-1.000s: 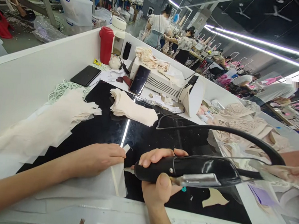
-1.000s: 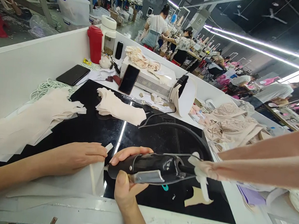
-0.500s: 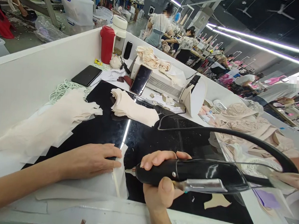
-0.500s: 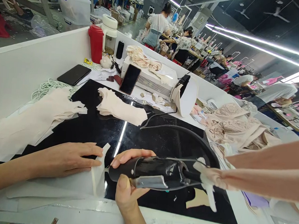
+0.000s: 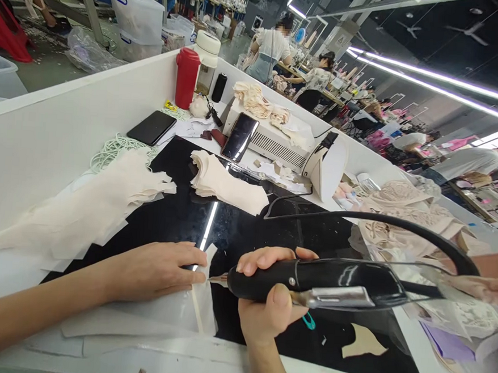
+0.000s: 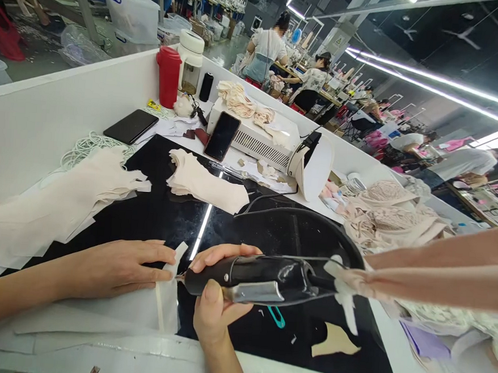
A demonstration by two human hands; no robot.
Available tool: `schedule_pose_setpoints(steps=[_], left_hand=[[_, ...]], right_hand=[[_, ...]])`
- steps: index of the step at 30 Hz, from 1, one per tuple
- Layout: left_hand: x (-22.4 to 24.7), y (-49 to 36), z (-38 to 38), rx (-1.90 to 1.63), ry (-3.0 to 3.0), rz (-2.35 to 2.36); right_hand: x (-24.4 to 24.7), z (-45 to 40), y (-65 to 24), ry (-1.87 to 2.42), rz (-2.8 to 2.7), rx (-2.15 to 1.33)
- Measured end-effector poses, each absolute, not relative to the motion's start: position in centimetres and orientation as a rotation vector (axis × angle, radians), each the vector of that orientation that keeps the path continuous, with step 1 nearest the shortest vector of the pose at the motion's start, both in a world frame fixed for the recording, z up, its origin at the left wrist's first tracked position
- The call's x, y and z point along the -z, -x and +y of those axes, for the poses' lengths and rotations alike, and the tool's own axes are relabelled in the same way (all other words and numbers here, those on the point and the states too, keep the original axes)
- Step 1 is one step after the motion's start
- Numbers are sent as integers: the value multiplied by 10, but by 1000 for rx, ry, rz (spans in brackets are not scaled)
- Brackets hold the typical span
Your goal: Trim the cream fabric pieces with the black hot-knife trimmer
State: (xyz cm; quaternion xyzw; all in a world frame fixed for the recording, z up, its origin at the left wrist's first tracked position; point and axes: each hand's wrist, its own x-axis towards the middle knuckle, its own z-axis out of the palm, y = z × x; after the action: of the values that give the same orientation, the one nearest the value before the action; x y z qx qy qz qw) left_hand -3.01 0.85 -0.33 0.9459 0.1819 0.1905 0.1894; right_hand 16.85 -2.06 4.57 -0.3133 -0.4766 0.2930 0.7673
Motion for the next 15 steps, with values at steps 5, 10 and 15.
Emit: schedule_pose_setpoints(steps=[5, 10, 15], left_hand=[[8, 30, 9, -533, -2648, 511], [11, 31, 8, -533, -2661, 516], [12, 31, 8, -503, -2649, 508]], right_hand=[[-46, -19, -168, 723, -1046, -613], [-46, -13, -167, 698, -1029, -586], [-44, -10, -166, 676, -1006, -626]])
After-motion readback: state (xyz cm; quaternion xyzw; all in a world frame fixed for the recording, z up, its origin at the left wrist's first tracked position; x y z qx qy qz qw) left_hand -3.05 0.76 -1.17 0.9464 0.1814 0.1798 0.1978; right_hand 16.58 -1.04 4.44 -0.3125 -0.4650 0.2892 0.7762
